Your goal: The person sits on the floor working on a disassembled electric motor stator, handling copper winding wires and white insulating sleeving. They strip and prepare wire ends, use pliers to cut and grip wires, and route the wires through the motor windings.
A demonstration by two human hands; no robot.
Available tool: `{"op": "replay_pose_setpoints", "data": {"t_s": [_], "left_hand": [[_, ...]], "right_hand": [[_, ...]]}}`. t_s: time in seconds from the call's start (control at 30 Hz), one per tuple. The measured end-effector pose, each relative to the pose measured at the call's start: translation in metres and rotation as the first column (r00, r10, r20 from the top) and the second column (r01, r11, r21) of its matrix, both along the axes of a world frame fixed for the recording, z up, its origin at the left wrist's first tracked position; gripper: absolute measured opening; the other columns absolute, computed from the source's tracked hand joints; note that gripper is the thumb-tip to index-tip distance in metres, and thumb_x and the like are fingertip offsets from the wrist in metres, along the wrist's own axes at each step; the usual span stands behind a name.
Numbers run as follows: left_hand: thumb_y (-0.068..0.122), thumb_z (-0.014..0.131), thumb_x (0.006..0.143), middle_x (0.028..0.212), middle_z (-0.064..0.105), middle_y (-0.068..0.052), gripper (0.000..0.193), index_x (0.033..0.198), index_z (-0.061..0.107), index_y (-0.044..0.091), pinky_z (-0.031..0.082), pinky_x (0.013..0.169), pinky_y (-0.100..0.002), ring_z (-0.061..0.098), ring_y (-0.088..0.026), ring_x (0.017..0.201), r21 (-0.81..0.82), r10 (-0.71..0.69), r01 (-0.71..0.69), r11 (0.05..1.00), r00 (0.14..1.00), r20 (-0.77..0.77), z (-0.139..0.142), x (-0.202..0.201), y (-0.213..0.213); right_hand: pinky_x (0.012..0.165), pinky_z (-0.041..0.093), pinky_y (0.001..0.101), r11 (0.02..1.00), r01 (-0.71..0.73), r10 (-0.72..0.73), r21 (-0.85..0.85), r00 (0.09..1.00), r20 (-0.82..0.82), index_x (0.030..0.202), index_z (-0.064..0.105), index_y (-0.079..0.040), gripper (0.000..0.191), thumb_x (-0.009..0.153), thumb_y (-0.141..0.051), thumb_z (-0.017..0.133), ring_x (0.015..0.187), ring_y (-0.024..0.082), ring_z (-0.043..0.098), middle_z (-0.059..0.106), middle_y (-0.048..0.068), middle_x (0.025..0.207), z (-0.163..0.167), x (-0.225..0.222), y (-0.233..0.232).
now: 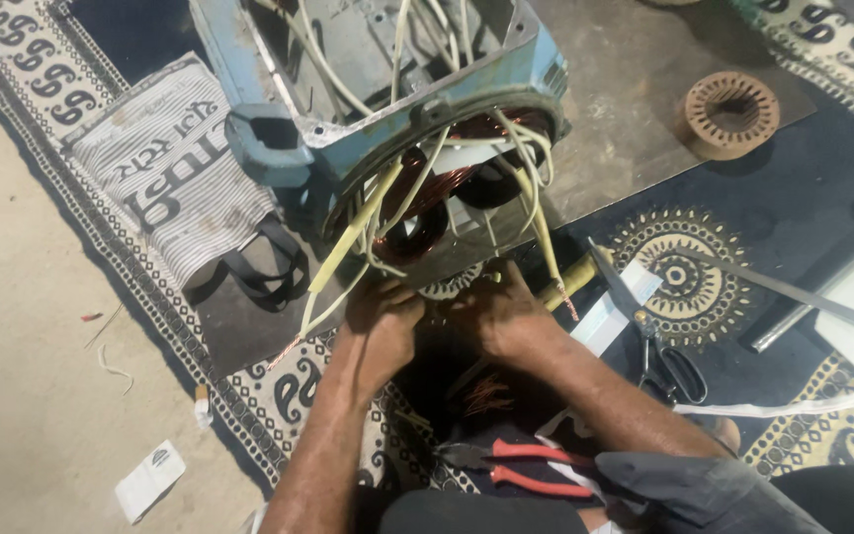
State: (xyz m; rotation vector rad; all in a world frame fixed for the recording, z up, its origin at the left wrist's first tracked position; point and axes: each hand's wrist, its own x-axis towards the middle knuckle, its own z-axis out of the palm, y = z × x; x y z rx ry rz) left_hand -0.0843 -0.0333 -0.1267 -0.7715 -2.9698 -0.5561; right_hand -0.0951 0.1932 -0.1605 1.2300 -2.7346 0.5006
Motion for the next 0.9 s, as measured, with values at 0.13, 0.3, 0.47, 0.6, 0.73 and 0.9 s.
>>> {"op": "replay_pose_setpoints", "data": {"t_s": [0.13, 0.3, 0.47, 0.6, 0.73, 0.9], "left_hand": [[-0.006, 0.069, 0.073, 0.105, 0.077, -0.013, 0.028, 0.098, 0.078, 0.004, 0.054, 0.097, -0.04, 0.069, -0.024, 0.101, 0.022, -0.004, 0.003, 1.0, 1.0, 0.021, 0.006, 0.007, -0.001], [0.003, 0.075, 0.079, 0.103, 0.077, -0.011, 0.024, 0.102, 0.079, 0.005, 0.057, 0.091, -0.038, 0.07, -0.025, 0.099, 0.098, 0.052, -0.059, 0.993, 0.996, 0.072, 0.017, 0.01, 0.0], [0.014, 0.082, 0.077, 0.097, 0.077, -0.011, 0.023, 0.1, 0.081, 0.009, 0.06, 0.081, -0.036, 0.073, -0.023, 0.09, 0.187, 0.104, -0.105, 0.977, 0.994, 0.016, 0.026, 0.011, 0.003], [0.007, 0.079, 0.079, 0.092, 0.076, -0.01, 0.015, 0.094, 0.081, 0.007, 0.061, 0.077, -0.037, 0.072, -0.024, 0.086, 0.176, 0.103, -0.111, 0.978, 0.993, 0.053, 0.025, 0.012, -0.002], [0.001, 0.076, 0.079, 0.091, 0.076, -0.013, 0.011, 0.089, 0.079, 0.005, 0.061, 0.076, -0.037, 0.072, -0.026, 0.086, 0.169, 0.087, -0.096, 0.981, 0.994, 0.059, 0.018, 0.009, -0.007], [-0.007, 0.068, 0.08, 0.099, 0.076, -0.014, 0.022, 0.096, 0.078, 0.004, 0.061, 0.083, -0.037, 0.073, -0.027, 0.09, 0.154, 0.101, -0.115, 0.981, 0.99, 0.096, 0.018, 0.01, -0.002]], "right_hand": [[0.104, 0.037, 0.0583, 0.995, 0.026, -0.028, -0.091, 0.999, -0.021, 0.105, 0.076, -0.013, 0.022, 0.085, -0.023, 0.073, 0.108, 0.028, 0.065, 0.072, 0.008, 0.109, 0.002, -0.009, 0.017], [0.101, 0.042, 0.0539, 0.99, -0.054, 0.04, -0.128, 0.994, -0.104, 0.11, 0.074, -0.01, 0.032, 0.08, -0.022, 0.073, 0.118, 0.029, 0.064, 0.072, 0.009, 0.115, 0.002, -0.017, 0.029], [0.102, 0.041, 0.0481, 0.984, 0.057, -0.032, -0.168, 0.988, 0.152, 0.103, 0.076, -0.012, 0.018, 0.089, -0.019, 0.068, 0.107, 0.026, 0.064, 0.068, 0.007, 0.1, 0.009, -0.02, 0.03], [0.098, 0.037, 0.0497, 0.995, 0.029, -0.026, -0.099, 0.999, 0.035, 0.099, 0.075, -0.013, 0.02, 0.086, -0.027, 0.067, 0.103, 0.026, 0.064, 0.069, 0.005, 0.097, 0.01, -0.015, 0.018], [0.109, 0.032, 0.058, 0.997, 0.073, -0.074, -0.025, 0.995, -0.072, 0.088, 0.075, -0.018, 0.013, 0.083, -0.026, 0.066, 0.103, 0.023, 0.065, 0.071, 0.002, 0.095, 0.002, -0.003, 0.001], [0.117, 0.032, 0.0523, 0.993, 0.073, -0.07, 0.092, 0.997, -0.033, 0.093, 0.075, -0.017, 0.015, 0.084, -0.02, 0.064, 0.111, 0.025, 0.065, 0.072, 0.004, 0.102, -0.004, -0.004, 0.006]]}}
